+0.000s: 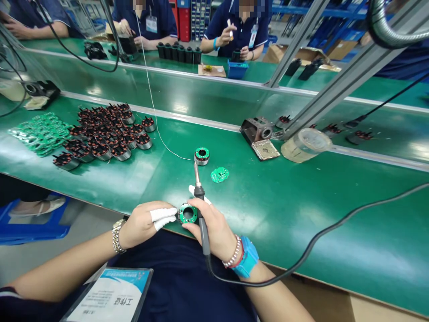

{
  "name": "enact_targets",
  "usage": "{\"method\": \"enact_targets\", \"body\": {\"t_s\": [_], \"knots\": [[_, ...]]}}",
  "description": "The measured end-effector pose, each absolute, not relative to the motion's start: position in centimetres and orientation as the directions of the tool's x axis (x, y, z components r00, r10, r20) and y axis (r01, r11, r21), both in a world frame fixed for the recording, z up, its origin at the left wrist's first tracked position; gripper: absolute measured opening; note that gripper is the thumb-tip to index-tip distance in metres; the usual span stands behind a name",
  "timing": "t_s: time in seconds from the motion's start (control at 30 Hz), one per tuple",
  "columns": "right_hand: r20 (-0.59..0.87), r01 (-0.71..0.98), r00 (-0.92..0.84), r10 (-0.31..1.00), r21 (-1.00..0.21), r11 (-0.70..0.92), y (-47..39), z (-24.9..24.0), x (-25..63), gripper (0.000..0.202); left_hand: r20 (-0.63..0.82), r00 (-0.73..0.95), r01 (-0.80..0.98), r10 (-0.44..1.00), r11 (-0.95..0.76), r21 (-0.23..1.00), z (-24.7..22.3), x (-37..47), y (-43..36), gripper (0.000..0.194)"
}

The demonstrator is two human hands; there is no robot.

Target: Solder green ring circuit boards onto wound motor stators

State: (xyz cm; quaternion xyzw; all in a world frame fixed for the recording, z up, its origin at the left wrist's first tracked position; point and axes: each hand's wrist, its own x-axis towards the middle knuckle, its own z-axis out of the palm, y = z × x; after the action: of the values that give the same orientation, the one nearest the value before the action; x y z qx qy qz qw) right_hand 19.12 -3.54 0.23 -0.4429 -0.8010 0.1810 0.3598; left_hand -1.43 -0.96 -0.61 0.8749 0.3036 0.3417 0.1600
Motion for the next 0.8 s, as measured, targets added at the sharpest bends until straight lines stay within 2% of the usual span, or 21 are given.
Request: {"method": "enact_targets", "body": {"t_s": [0.2,0.37,0.47,0.6,0.67,0.8], "knots": [[0.407,0.578,-0.353,0.842,-0.613,0.539,-3.4,0.2,19.2,0.038,0.519,0.659,0.392,0.545,-0.837,0.381,-0.4,-1.7,-0.3,0.015],[0.429,0.583,-0.355,0.831,-0.594,0.555,-3.5,0.1,19.1,0.037,0.511,0.661,0.437,0.550,-0.835,0.334,-0.5,-1.2,-0.2,0.019],[0.448,0.596,-0.333,0.830,-0.582,0.553,-3.7,0.0,18.7,0.036,0.489,0.612,0.491,0.622,-0.783,0.382,-0.5,-0.6,-0.4,0.017],[0.484,0.648,-0.267,0.834,-0.550,0.527,-4.1,-0.1,17.9,0.034,0.482,0.456,0.576,0.748,-0.661,0.481,-0.9,0.1,-1.6,0.014],[0.499,0.664,-0.247,0.831,-0.538,0.520,-4.2,-0.1,17.7,0.033,0.498,0.427,0.581,0.755,-0.651,0.489,-1.2,0.3,-2.5,0.014],[0.507,0.670,-0.233,0.830,-0.534,0.515,-4.2,-0.3,17.7,0.031,0.484,0.461,0.575,0.744,-0.666,0.475,-1.6,0.2,-3.8,0.027]]}}
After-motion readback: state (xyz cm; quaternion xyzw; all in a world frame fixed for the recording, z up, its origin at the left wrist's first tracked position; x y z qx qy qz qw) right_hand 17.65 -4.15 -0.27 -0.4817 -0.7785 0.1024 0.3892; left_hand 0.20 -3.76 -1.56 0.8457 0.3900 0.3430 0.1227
